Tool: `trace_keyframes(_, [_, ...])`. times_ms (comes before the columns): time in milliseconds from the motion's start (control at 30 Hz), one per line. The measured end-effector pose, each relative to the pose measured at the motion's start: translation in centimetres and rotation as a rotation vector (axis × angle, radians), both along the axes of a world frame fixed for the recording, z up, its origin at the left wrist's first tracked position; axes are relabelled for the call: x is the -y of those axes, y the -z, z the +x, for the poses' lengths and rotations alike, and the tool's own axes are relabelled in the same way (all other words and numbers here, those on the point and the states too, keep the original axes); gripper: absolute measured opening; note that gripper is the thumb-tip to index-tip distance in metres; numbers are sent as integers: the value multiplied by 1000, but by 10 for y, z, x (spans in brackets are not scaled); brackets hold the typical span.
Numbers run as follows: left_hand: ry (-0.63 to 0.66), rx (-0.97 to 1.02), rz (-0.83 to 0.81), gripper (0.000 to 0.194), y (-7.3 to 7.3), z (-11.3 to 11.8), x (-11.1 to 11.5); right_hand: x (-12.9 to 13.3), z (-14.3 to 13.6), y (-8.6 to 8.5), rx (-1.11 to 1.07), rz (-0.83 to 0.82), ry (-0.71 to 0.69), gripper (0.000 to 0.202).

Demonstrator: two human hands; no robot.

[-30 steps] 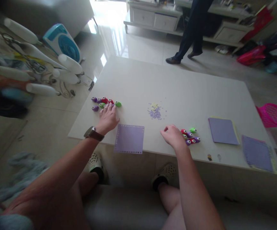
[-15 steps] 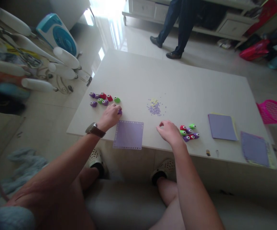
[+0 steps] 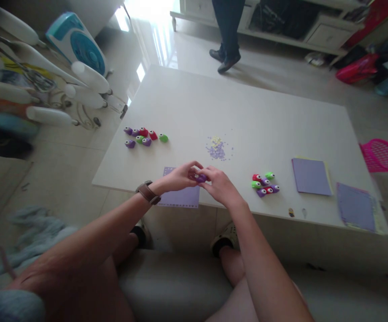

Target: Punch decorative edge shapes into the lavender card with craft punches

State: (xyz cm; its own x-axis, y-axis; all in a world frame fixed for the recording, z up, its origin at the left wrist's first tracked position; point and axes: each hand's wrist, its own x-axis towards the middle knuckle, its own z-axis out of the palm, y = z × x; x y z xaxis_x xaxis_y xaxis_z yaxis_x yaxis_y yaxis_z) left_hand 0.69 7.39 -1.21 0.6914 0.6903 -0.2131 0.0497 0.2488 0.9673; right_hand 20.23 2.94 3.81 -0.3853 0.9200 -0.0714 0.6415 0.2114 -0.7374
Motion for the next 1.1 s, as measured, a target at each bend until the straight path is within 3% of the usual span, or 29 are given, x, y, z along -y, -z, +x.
trace_keyframes(100, [19,-112,103,46,0,-7,-4,0,3,-2,59,22,-13,21])
trace_keyframes(233, [-51,-609,561,43,-2,-19,-5,0,8,0,185,27,-3,21])
trace_keyframes(333, [-5,-871,698,43,-2,-24,-3,0,10,1,236,8,0,22])
trace_keyframes(600, [62,-990,625,47,-3,-24,-3,0,9,0,265,-4,11,21])
trace_keyframes(1100, [79,-933,570,40,-1,-24,-6,1,9,3,274,-29,-8,27])
